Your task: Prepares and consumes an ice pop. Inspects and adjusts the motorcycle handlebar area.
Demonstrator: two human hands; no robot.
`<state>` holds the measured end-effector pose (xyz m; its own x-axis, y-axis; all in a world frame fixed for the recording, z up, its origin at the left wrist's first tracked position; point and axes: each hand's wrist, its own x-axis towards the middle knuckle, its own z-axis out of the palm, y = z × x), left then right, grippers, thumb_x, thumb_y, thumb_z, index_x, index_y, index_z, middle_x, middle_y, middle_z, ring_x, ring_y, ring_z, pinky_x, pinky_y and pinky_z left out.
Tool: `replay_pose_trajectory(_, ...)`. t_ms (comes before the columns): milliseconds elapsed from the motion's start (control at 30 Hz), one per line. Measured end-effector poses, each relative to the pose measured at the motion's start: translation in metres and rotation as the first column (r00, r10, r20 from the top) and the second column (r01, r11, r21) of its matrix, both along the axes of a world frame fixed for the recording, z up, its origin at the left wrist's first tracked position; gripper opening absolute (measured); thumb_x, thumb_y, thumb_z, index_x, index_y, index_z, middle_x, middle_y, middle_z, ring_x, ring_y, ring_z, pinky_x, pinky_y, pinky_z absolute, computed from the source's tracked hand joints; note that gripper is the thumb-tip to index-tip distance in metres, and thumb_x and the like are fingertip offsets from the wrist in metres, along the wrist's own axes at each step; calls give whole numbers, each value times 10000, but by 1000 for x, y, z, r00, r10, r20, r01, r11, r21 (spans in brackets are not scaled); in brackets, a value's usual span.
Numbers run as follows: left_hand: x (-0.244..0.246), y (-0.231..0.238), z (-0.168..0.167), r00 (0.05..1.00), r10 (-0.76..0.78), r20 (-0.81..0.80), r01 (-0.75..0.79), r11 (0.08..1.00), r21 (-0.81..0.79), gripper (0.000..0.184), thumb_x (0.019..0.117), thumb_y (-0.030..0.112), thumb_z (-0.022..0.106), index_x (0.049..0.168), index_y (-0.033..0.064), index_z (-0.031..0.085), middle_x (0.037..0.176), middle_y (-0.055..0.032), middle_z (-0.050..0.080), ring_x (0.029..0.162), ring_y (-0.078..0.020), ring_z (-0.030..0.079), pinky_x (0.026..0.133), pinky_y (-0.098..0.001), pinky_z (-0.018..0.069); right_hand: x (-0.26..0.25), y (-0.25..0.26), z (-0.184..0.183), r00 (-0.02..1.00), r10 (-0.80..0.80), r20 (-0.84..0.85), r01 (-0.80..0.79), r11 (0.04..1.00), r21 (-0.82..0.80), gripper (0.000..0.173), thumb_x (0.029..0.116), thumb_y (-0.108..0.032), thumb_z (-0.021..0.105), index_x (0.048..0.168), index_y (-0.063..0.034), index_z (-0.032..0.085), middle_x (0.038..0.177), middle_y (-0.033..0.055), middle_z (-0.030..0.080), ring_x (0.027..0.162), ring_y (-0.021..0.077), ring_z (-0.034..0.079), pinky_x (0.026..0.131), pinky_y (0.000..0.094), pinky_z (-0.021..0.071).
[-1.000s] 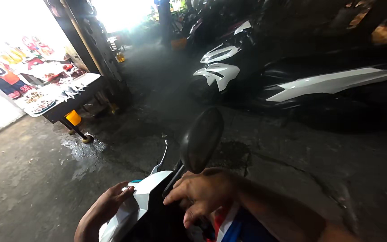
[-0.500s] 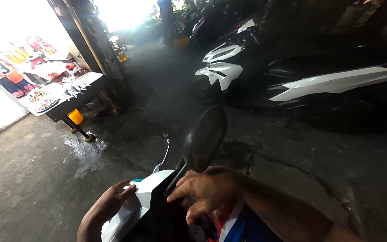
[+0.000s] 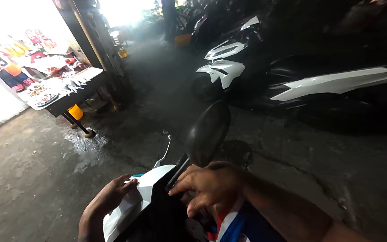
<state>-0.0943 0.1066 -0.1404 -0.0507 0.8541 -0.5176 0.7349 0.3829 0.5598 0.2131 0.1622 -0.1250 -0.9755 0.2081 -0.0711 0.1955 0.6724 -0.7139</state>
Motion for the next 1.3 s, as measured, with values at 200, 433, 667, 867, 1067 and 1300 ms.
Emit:
replay_pose_trajectory(200,-1,1,0,1000,-17,5,17,1000,10,532,1069,402,515,1461,41,528,1296,-214,650,1189,-323,637,1032,-523,480,-2,1,0,1000,12,12,-13,1000,15,468,950,-247,736,1350,-16,658,1201,219,712,1119,350,674,1006,543,480)
replay_pose_trajectory(433,-2,2,0,999,-38,-3,38,999,9,520,1073,400,507,1456,49,536,1290,-208,654,1178,-315,642,1032,-524,476,-3,2,0,999,20,29,-21,1000,23,478,954,-255,733,1360,-16,651,1212,218,711,1133,349,673,1025,543,470)
replay_pose_trajectory(667,-1,1,0,1000,-28,3,28,1000,15,522,1070,400,514,1455,48,536,1307,-208,646,1183,-312,637,1029,-520,474,-1,2,0,1000,16,13,-16,1000,12,477,952,-252,733,1353,-6,653,1212,226,709,1127,354,673,1011,540,477)
replay_pose_trajectory(867,0,2,0,1000,-14,3,14,1000,4,532,1067,400,522,1470,54,522,1308,-208,648,1183,-318,640,1025,-515,483,0,3,-1,1000,13,4,-13,1000,5,465,952,-233,731,1352,-6,655,1237,231,700,1153,368,660,1028,560,459)
replay_pose_trajectory(1067,-2,1,-1,1000,-19,13,19,1000,10,536,1067,403,518,1465,45,523,1287,-211,655,1179,-322,639,1023,-518,481,0,4,-4,1000,19,-11,-20,1000,-12,478,951,-226,732,1355,15,644,1242,240,697,1161,366,661,1035,541,466)
replay_pose_trajectory(1300,-2,0,-1,1000,-28,12,28,1000,12,523,1070,397,513,1455,43,535,1310,-213,645,1198,-325,634,1037,-529,474,1,4,-6,999,12,-39,-13,999,-33,473,945,-210,735,1338,36,646,1230,244,697,1131,351,672,1022,524,479)
